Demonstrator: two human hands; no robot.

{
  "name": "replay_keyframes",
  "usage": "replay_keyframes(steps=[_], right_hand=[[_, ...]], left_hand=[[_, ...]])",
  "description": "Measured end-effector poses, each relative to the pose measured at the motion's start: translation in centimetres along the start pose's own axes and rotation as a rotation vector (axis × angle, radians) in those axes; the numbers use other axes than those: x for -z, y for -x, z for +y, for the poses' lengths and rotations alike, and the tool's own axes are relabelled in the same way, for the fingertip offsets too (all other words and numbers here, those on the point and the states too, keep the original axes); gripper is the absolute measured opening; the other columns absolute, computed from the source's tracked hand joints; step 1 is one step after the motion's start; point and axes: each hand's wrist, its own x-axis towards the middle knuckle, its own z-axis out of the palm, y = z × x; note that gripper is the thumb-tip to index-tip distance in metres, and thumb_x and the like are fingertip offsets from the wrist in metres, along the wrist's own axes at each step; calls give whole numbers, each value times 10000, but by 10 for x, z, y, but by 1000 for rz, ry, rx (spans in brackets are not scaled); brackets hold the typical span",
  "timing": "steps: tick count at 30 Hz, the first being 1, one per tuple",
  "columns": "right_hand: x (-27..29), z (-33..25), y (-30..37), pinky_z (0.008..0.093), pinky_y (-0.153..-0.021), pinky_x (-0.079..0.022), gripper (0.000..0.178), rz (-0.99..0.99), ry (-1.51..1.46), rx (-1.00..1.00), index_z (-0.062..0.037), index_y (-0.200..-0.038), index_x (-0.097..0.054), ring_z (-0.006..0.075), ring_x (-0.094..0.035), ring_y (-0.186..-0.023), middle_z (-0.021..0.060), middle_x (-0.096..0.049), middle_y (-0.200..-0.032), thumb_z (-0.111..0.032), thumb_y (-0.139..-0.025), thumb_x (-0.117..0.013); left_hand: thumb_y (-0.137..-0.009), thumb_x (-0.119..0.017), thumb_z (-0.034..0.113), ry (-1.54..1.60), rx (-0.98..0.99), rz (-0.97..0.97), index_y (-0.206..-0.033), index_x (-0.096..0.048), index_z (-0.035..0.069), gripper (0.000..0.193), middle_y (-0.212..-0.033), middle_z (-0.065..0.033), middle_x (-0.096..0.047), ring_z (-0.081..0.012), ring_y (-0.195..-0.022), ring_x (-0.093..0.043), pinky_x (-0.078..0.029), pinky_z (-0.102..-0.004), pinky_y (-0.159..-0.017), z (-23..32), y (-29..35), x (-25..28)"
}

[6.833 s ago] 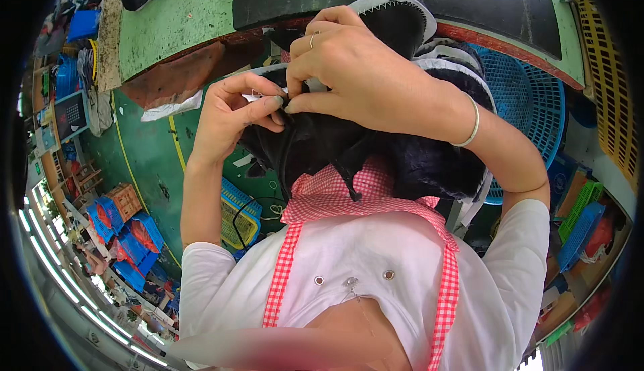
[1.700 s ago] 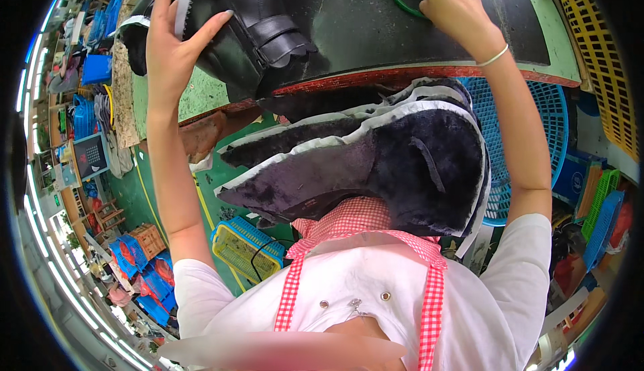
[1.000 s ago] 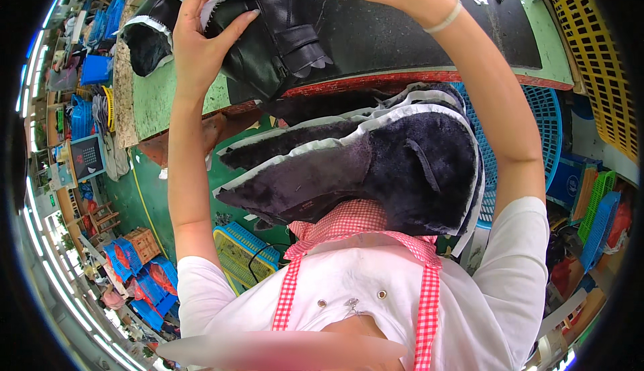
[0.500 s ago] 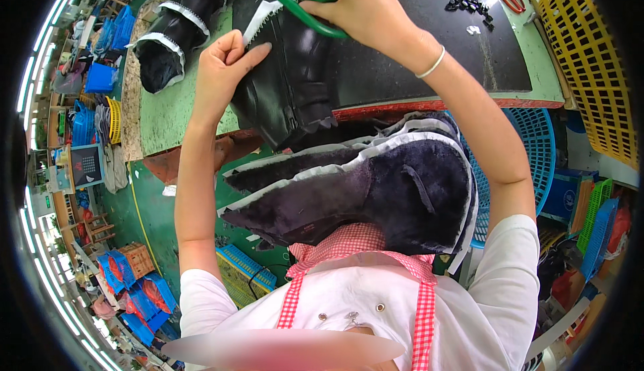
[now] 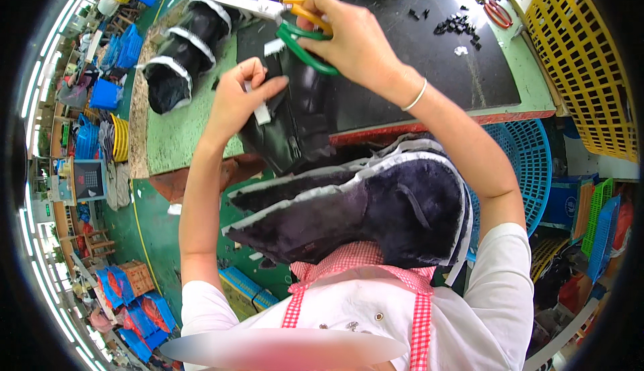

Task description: The recorder is assembling the upper portion of a black leather boot, trimming material with scissors and inspecting seams.

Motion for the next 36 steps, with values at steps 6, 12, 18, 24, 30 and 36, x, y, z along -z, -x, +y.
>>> replay_keyframes(steps=[6, 12, 18, 24, 30, 36], right_hand=[[-1, -6, 12, 375, -719, -512, 325, -32, -12, -128, -46, -940, -547, 321, -655, -841, 104, -666, -861, -109, -709, -767], [4, -12, 18, 318, -715, -489, 314, -43, -26, -175, -26, -975, -518, 245, -617, -729, 85, -660, -875, -63, -752, -735], [-1, -11, 19, 378, -724, -512, 322, -36, 1, -146, -30, -991, -557, 322, -664, -843, 130, -674, -887, -113, -744, -745], [48, -38, 36, 290, -545, -411, 324, -193, -340, -375, -3, -892, -516, 96, -446, -598, 93, -506, -647, -194, -804, -762], [57, -40, 58, 402, -553, -397, 518, -627, 44, -108, 4, -886, -480, 334, -517, -581, 170, -502, -656, -463, -808, -691], [68, -39, 50, 405, -561, -415, 518, -733, 122, -8, 10, -942, -502, 355, -537, -587, 179, -509, -652, -453, -807, -692]], left_hand=[[-745, -794, 176, 54, 14, -28, -1010, -601, 35, 357, -889, 2, -593, -95, -878, -533, -438, -247, -770, -10, 14, 0], [-748, -792, 82, 309, 114, -115, -1028, -637, 25, 325, -915, 26, -594, -63, -783, -525, -453, -231, -691, -3, 26, 2], [-750, -768, 61, 134, -33, -118, -964, -666, 9, 243, -875, 21, -614, -60, -799, -558, -460, -229, -720, -9, 15, 5], [-742, -772, 51, 391, 116, -121, -897, -668, 41, 187, -861, 33, -648, -39, -797, -568, -454, -206, -715, 23, 14, 37], [-742, -783, 67, 487, 312, -230, -901, -639, 74, 214, -827, 34, -631, -31, -748, -580, -456, -190, -649, 30, 26, 49], [-711, -811, 123, 514, 338, -303, -1136, -521, 75, 517, -983, -29, -603, -72, -816, -590, -479, -212, -695, 42, 35, 46]])
